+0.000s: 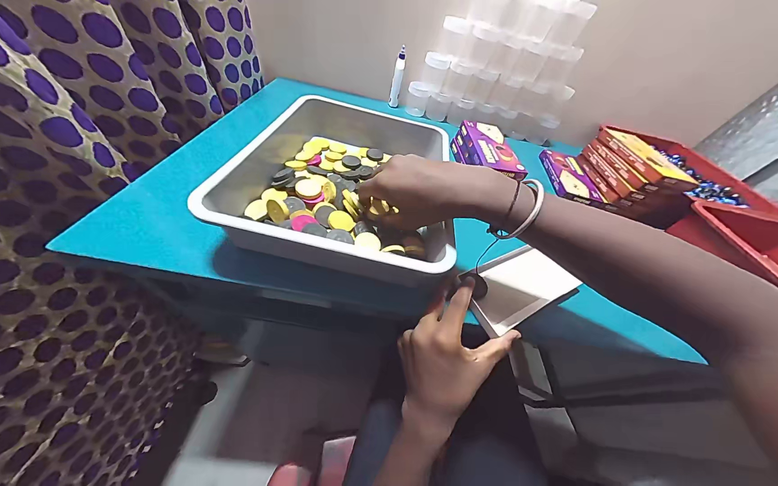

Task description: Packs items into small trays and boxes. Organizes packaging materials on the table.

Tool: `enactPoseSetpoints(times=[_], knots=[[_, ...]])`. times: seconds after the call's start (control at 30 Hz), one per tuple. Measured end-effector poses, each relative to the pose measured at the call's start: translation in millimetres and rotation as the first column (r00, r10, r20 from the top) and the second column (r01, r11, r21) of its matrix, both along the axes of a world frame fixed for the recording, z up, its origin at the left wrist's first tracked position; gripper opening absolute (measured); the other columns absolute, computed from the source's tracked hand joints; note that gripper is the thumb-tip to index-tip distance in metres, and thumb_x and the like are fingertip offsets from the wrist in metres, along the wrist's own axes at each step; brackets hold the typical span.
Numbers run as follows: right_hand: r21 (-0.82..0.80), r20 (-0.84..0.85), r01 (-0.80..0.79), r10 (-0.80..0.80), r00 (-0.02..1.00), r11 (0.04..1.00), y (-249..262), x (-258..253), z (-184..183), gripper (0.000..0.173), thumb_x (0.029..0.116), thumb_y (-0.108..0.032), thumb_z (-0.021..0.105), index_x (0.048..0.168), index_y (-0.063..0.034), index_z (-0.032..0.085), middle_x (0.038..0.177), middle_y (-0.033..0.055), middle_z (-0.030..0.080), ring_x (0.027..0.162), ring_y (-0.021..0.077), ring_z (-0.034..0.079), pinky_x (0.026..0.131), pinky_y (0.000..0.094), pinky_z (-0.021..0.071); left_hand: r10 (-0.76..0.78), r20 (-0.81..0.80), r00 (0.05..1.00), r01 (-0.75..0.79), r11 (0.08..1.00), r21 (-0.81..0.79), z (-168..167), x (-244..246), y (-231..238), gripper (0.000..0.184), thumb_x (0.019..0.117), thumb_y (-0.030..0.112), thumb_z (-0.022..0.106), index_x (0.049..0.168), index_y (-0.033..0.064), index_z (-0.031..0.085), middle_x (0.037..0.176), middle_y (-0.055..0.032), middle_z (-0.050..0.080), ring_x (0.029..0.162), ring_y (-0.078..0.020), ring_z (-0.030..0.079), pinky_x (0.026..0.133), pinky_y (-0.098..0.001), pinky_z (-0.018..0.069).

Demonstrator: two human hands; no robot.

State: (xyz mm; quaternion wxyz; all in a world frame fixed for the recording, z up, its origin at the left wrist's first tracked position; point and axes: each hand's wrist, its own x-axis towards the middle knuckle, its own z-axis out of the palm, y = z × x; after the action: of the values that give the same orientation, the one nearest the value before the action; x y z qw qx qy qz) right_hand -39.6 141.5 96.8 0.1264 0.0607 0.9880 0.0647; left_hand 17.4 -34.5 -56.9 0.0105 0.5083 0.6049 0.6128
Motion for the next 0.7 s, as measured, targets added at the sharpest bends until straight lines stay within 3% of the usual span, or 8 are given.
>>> enactPoseSetpoints(times=[0.2, 0.3, 0.37, 0.43, 0.53, 0.6, 0.67, 0.7], knots=[[-0.124, -0.022, 0.094, -0.097, 0.995, 0.988, 9, -2, 1, 0.028, 0.0919, -0.025, 0.076, 0.113, -0.0064, 0.074, 0.099, 0.0119, 0.074, 0.092, 0.0301, 0.070, 0.083, 0.0548, 0.0534, -0.020, 0.007, 1.000, 0.020, 1.000, 0.008, 0, -2, 0, 0.068, 0.0688, 0.054, 0.083, 0.119, 0.0086, 0.077, 0.109, -0.0119, 0.078, 0.078, -0.0221, 0.076, 0.058, -0.0392, 0.0583], [-0.144, -0.006, 0.109, -0.111, 0.994, 0.984, 13, -6, -1, 0.032, 0.0916, -0.029, 0.077, 0.115, -0.0071, 0.074, 0.096, 0.0115, 0.073, 0.089, 0.0280, 0.068, 0.082, 0.0526, 0.0528, -0.026, 0.001, 1.000, 0.026, 1.000, 0.008, -1, -3, 0, 0.068, 0.0686, 0.054, 0.084, 0.119, 0.0085, 0.077, 0.116, -0.0140, 0.076, 0.084, -0.0235, 0.076, 0.062, -0.0394, 0.0595], [-0.138, -0.014, 0.117, -0.120, 0.993, 0.984, 13, -6, -2, 0.030, 0.0912, -0.029, 0.076, 0.109, -0.0045, 0.074, 0.094, 0.0125, 0.071, 0.088, 0.0294, 0.067, 0.079, 0.0540, 0.0514, -0.025, -0.009, 1.000, 0.025, 1.000, 0.010, -1, -4, 1, 0.068, 0.0690, 0.053, 0.084, 0.119, 0.0074, 0.077, 0.117, -0.0158, 0.075, 0.088, -0.0255, 0.077, 0.066, -0.0405, 0.0608], [-0.143, -0.097, 0.134, -0.148, 0.984, 0.981, 12, 0, -2, 0.028, 0.0870, -0.030, 0.076, 0.096, -0.0039, 0.072, 0.082, 0.0096, 0.066, 0.078, 0.0271, 0.063, 0.069, 0.0519, 0.0479, -0.016, -0.021, 1.000, 0.017, 1.000, 0.012, -2, -5, 0, 0.068, 0.0690, 0.052, 0.084, 0.119, 0.0066, 0.077, 0.115, -0.0168, 0.076, 0.089, -0.0263, 0.077, 0.067, -0.0406, 0.0609], [-0.198, -0.358, 0.203, -0.264, 0.896, 0.959, -8, 31, 20, 0.030, 0.0837, -0.032, 0.075, 0.092, -0.0041, 0.071, 0.078, 0.0082, 0.066, 0.074, 0.0256, 0.064, 0.066, 0.0513, 0.0487, 0.000, -0.038, 0.999, 0.000, 1.000, 0.017, -1, -6, 0, 0.067, 0.0690, 0.053, 0.083, 0.118, 0.0072, 0.077, 0.108, -0.0143, 0.077, 0.086, -0.0234, 0.076, 0.067, -0.0383, 0.0601], [-0.230, -0.496, 0.206, -0.297, 0.816, 0.951, -30, 66, 35, 0.026, 0.0839, -0.030, 0.074, 0.095, -0.0071, 0.071, 0.081, 0.0037, 0.070, 0.071, 0.0159, 0.068, 0.064, 0.0413, 0.0550, 0.006, -0.034, 0.999, -0.005, 1.000, 0.026, -2, -6, 2, 0.068, 0.0695, 0.052, 0.083, 0.119, 0.0065, 0.077, 0.113, -0.0154, 0.076, 0.088, -0.0237, 0.076, 0.067, -0.0382, 0.0599], [-0.265, -0.485, 0.245, -0.348, 0.802, 0.933, -55, 105, 37, 0.022, 0.0844, -0.028, 0.073, 0.097, -0.0094, 0.071, 0.083, 0.0010, 0.071, 0.070, 0.0112, 0.068, 0.063, 0.0356, 0.0578, 0.011, -0.045, 0.999, -0.009, 1.000, 0.029, -2, -6, 2, 0.069, 0.0728, 0.056, 0.082, 0.120, 0.0061, 0.076, 0.121, -0.0168, 0.074, 0.096, -0.0249, 0.076, 0.073, -0.0376, 0.0616], [-0.271, -0.437, 0.286, -0.382, 0.815, 0.919, -67, 123, 33, 0.022, 0.0855, -0.027, 0.074, 0.100, -0.0101, 0.072, 0.083, 0.0003, 0.071, 0.070, 0.0109, 0.069, 0.063, 0.0354, 0.0587, 0.025, -0.046, 0.999, -0.023, 0.999, 0.035, -2, -5, 3, 0.070, 0.0728, 0.057, 0.081, 0.119, 0.0052, 0.076, 0.122, -0.0180, 0.073, 0.094, -0.0256, 0.076, 0.071, -0.0378, 0.0613]])
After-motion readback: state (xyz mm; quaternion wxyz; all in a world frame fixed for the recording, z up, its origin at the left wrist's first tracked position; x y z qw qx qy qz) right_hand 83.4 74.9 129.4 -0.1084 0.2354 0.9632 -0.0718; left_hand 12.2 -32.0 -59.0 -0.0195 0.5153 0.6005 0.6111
